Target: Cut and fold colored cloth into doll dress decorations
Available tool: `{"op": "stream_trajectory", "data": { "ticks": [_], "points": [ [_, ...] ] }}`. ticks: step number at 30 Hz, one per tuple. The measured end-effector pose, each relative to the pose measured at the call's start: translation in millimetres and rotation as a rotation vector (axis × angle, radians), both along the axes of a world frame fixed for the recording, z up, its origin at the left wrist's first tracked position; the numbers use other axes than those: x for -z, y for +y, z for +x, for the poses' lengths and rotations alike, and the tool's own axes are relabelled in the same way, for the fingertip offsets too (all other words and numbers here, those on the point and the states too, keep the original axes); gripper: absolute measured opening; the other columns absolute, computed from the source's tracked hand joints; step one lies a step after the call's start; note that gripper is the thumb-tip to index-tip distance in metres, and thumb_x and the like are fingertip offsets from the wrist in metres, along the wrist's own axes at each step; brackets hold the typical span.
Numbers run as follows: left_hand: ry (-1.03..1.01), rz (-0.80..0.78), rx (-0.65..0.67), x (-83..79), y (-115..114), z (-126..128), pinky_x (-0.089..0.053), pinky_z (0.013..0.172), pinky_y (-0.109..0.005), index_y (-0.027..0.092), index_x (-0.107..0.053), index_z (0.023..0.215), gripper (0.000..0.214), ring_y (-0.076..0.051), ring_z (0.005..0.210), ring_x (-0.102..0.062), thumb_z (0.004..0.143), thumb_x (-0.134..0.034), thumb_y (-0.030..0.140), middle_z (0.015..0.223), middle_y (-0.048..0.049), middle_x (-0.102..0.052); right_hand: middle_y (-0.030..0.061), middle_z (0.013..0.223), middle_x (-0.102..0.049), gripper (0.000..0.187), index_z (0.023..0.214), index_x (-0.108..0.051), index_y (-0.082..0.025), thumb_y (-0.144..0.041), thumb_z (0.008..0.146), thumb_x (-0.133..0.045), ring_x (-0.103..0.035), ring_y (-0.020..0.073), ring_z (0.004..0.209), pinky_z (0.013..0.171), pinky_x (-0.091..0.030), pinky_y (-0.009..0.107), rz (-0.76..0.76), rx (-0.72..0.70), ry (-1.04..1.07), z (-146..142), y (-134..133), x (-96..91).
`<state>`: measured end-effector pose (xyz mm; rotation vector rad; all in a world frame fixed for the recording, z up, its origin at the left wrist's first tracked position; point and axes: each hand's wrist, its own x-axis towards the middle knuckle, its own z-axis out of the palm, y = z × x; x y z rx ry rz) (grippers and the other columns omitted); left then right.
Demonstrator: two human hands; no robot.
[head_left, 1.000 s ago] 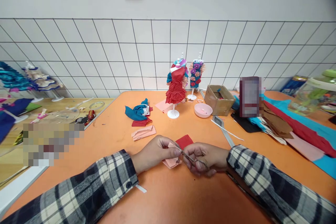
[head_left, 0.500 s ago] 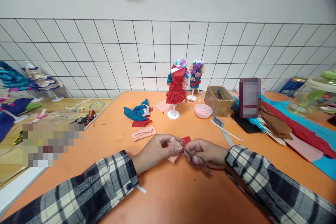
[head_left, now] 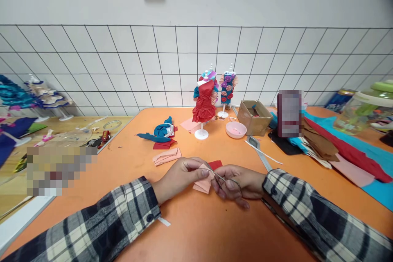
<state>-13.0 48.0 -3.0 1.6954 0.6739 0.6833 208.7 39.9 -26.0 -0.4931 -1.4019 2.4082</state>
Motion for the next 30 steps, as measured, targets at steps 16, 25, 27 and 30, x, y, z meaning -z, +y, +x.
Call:
{"op": "stream_trajectory", "data": {
  "ticks": [16, 25, 27, 30],
  "points": [
    [0.048, -0.099, -0.101, 9.1, 1, 0, -0.046, 0.07, -0.028, 0.01, -0.071, 0.074, 0.034, -0.019, 0.074, -0.062, 0.075, -0.07, 0.044, 0.078, -0.0076, -0.07, -0.0039, 0.07, -0.05, 0.038, 0.09, -0.056, -0.014, -0.04, 0.071, -0.076, -0.042, 0.0033, 0.049, 0.033, -0.043, 0.01, 0.055, 0.033, -0.029, -6, -1, 4.4],
    [0.076, -0.023, -0.045, 8.6, 1, 0, -0.046, 0.068, -0.026, 0.012, -0.073, 0.071, 0.025, -0.017, 0.071, -0.062, 0.075, -0.071, 0.037, 0.075, -0.0063, -0.07, -0.0056, 0.065, -0.049, 0.04, 0.087, -0.057, -0.013, -0.042, 0.07, -0.077, -0.041, 0.0025, 0.047, 0.038, -0.05, 0.015, 0.023, 0.013, -0.05, -8, 0, 9.3],
    [0.093, -0.036, -0.038, 8.3, 1, 0, -0.046, 0.068, -0.025, 0.012, -0.074, 0.073, 0.024, -0.017, 0.071, -0.062, 0.075, -0.071, 0.036, 0.075, -0.0059, -0.071, -0.0077, 0.061, -0.046, 0.036, 0.085, -0.057, -0.013, -0.038, 0.069, -0.077, -0.039, 0.0015, 0.044, 0.039, -0.051, 0.015, 0.046, 0.023, -0.06, -7, 0, 10.6],
    [0.109, -0.075, -0.028, 8.3, 2, 0, -0.046, 0.067, -0.024, 0.013, -0.074, 0.073, 0.024, -0.016, 0.07, -0.062, 0.074, -0.072, 0.036, 0.076, -0.0054, -0.071, -0.0047, 0.065, -0.053, 0.037, 0.089, -0.059, -0.012, -0.04, 0.071, -0.076, -0.044, 0.0023, 0.045, 0.04, -0.052, 0.017, 0.02, 0.015, -0.064, -6, 1, 12.0]
  ]
}}
